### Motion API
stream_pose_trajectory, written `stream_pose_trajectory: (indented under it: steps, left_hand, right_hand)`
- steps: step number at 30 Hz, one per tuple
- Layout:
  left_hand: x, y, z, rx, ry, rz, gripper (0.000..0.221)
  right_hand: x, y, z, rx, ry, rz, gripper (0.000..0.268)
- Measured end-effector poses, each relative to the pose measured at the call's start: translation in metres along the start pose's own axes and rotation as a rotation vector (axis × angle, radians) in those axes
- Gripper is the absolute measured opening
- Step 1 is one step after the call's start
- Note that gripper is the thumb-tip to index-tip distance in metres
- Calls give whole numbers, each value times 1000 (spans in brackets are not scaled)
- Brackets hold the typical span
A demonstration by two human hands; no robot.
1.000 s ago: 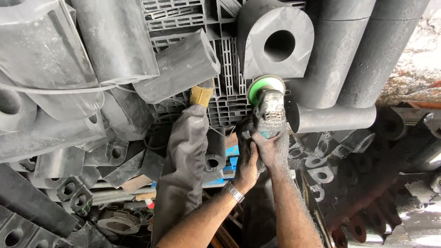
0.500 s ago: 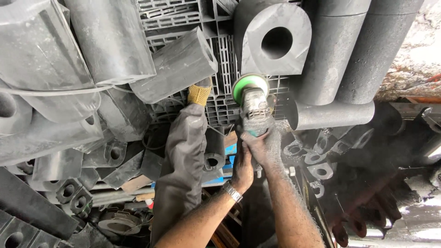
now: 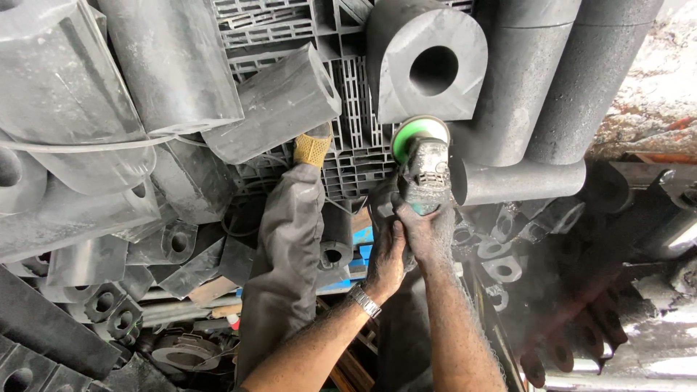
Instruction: Sanding the edges of black rubber components with a handheld angle grinder.
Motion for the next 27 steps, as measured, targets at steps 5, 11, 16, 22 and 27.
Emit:
stream_pose_trajectory:
  steps: [5, 11, 16, 22, 27]
  left_hand:
    - [3, 5, -20, -33, -31, 23, 87]
    - [-2, 8, 0, -32, -99, -24, 92]
    - [-7, 13, 4, -49, -194, -95, 87]
    - [-11, 12, 13, -67, -6, 9, 88]
    - [-10, 14, 12, -143, -217, -90, 85]
  right_hand:
    - [-5, 4, 6, 28, 57, -89, 63]
    - [-7, -8, 7, -278, -27, -117, 59]
    - [-7, -18, 5, -140, 11, 54, 58]
    - [-10, -15, 3, -15, 61, -15, 63]
    - [-5, -23, -12, -219, 23, 95, 61]
Point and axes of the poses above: each hand's wrist, its own x-axis away from the middle knuckle, its own y-axis out of the palm, z = x × y, the point moved 3 cm from there along -x, towards the middle knuckle, and after that the axes turned 7 degrees about -z, right-handed, at the moved point
